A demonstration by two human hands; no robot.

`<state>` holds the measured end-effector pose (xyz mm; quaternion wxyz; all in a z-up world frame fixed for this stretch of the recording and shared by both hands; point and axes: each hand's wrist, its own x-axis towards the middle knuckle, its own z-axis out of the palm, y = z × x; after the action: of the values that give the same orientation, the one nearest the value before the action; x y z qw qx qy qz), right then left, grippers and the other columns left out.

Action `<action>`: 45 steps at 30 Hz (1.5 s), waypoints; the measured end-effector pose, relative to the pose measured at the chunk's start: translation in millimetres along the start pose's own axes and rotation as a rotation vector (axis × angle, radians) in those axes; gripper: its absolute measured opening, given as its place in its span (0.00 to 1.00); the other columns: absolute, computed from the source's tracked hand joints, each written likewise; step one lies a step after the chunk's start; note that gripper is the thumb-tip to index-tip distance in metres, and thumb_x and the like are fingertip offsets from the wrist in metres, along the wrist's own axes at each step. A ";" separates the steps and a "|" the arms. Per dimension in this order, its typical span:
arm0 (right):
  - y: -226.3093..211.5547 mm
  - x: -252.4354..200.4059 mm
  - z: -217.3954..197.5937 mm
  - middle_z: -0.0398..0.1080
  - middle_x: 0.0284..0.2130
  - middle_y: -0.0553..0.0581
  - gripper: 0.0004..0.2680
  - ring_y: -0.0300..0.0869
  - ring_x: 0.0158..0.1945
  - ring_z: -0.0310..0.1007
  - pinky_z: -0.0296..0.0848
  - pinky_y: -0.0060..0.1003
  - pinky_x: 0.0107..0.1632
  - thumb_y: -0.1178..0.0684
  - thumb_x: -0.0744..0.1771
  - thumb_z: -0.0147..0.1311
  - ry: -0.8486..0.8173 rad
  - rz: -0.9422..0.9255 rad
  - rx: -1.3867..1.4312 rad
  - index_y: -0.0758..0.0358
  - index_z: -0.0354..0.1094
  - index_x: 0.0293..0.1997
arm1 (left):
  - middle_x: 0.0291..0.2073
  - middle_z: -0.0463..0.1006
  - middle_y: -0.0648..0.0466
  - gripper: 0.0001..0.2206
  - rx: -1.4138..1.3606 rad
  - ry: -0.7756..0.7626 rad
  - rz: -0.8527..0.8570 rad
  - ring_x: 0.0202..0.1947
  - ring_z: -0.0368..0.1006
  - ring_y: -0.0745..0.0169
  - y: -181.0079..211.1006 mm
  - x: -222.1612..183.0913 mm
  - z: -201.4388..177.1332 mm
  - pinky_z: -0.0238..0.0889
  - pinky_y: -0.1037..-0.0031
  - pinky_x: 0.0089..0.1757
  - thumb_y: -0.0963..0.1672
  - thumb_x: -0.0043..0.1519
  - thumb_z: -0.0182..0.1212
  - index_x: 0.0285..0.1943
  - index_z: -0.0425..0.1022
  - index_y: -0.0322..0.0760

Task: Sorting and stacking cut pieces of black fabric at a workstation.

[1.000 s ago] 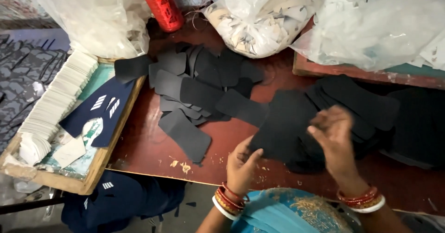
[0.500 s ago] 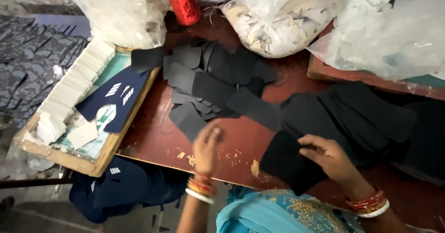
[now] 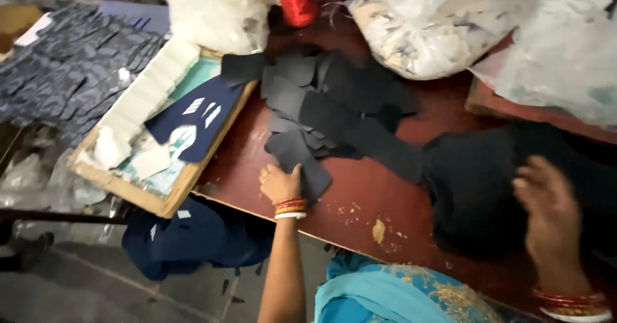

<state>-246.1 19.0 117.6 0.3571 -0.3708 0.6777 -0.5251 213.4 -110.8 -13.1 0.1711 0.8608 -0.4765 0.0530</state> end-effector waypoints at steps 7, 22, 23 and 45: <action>13.1 -2.1 2.0 0.68 0.54 0.60 0.13 0.43 0.57 0.72 0.72 0.38 0.60 0.57 0.72 0.53 0.034 -0.179 0.013 0.64 0.62 0.65 | 0.45 0.79 0.44 0.23 -1.134 -0.165 -0.090 0.46 0.76 0.44 -3.5 -20.2 38.9 0.70 0.60 0.48 0.42 0.52 0.73 0.54 0.69 0.34; -84.1 -34.1 102.2 0.73 0.54 0.55 0.18 0.50 0.61 0.67 0.62 0.56 0.62 0.52 0.59 0.61 -0.651 -1.125 -0.707 0.54 0.74 0.55 | 0.45 0.80 0.51 0.19 -1.446 -1.168 0.293 0.42 0.75 0.65 88.9 -94.5 -50.7 0.69 0.74 0.43 0.37 0.64 0.62 0.65 0.71 0.25; -84.9 -29.2 104.5 0.72 0.54 0.55 0.21 0.52 0.62 0.65 0.58 0.62 0.63 0.50 0.57 0.64 -0.694 -1.263 -0.763 0.54 0.73 0.55 | 0.46 0.79 0.52 0.23 -1.480 -1.256 0.338 0.41 0.74 0.67 93.2 -95.3 -42.7 0.67 0.75 0.40 0.37 0.65 0.58 0.71 0.68 0.26; -49.9 -34.2 84.7 0.76 0.41 0.58 0.14 0.44 0.37 0.79 0.77 0.37 0.39 0.47 0.62 0.65 -0.094 -0.524 -0.659 0.63 0.75 0.48 | 0.48 0.81 0.49 0.17 -1.801 -1.303 -0.257 0.47 0.78 0.62 143.4 -159.4 -85.0 0.70 0.70 0.49 0.47 0.67 0.59 0.56 0.75 0.28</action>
<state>-149.6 2.5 153.2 0.1045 -0.6486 0.6749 -0.3360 13.1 -23.5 60.9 0.4539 0.3290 -0.2473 -0.7903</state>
